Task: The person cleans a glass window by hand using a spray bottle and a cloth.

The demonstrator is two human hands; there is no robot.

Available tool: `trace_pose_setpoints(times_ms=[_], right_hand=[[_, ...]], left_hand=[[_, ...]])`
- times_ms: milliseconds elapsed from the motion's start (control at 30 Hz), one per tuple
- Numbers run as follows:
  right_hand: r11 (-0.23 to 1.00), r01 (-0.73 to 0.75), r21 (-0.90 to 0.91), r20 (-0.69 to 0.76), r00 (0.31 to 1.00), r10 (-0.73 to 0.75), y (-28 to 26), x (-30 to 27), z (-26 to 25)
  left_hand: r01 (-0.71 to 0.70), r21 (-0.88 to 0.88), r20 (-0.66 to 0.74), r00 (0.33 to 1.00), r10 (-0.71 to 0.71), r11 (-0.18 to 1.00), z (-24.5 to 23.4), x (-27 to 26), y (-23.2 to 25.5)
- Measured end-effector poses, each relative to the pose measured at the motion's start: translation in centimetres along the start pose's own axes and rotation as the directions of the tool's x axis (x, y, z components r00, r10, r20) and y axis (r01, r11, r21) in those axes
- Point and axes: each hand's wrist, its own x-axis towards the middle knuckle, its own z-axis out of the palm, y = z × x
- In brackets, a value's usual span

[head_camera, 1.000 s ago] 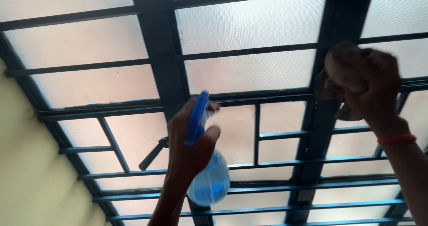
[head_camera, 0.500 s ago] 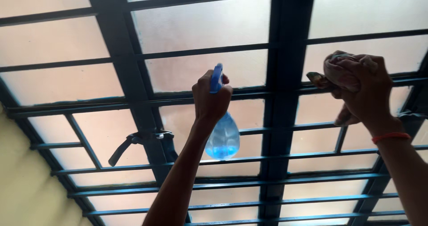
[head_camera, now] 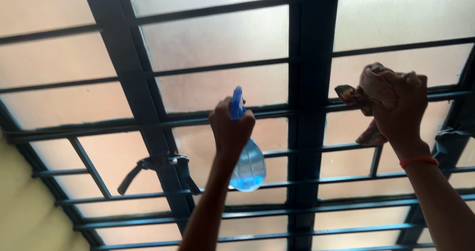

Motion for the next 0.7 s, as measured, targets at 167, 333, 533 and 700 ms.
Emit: trace_pose_setpoints(times_ms=[167,333,533,700], right_hand=[[0.999,-0.035,-0.021,0.0,0.999,0.035,0.9,-1.0,0.4],[0.998,-0.047,-0.028,-0.026,0.999,0.047,1.2,-1.4,0.9],[0.989,-0.076,0.128,-0.004,0.997,0.077,0.6,-0.5,-0.3],[0.968,0.017,0.248,0.004,1.0,-0.019,0.4,0.4,-2.3]], left_hand=[[0.42,0.085,0.051,0.904,-0.425,0.903,-0.1,-0.5,1.9],[0.239,0.307,-0.124,0.97,-0.21,0.921,1.7,-1.7,0.3],[0.149,0.384,-0.172,0.981,-0.088,0.911,5.2,-3.1,-4.6],[0.357,0.337,-0.055,0.931,-0.361,0.871,3.6,-2.8,-2.8]])
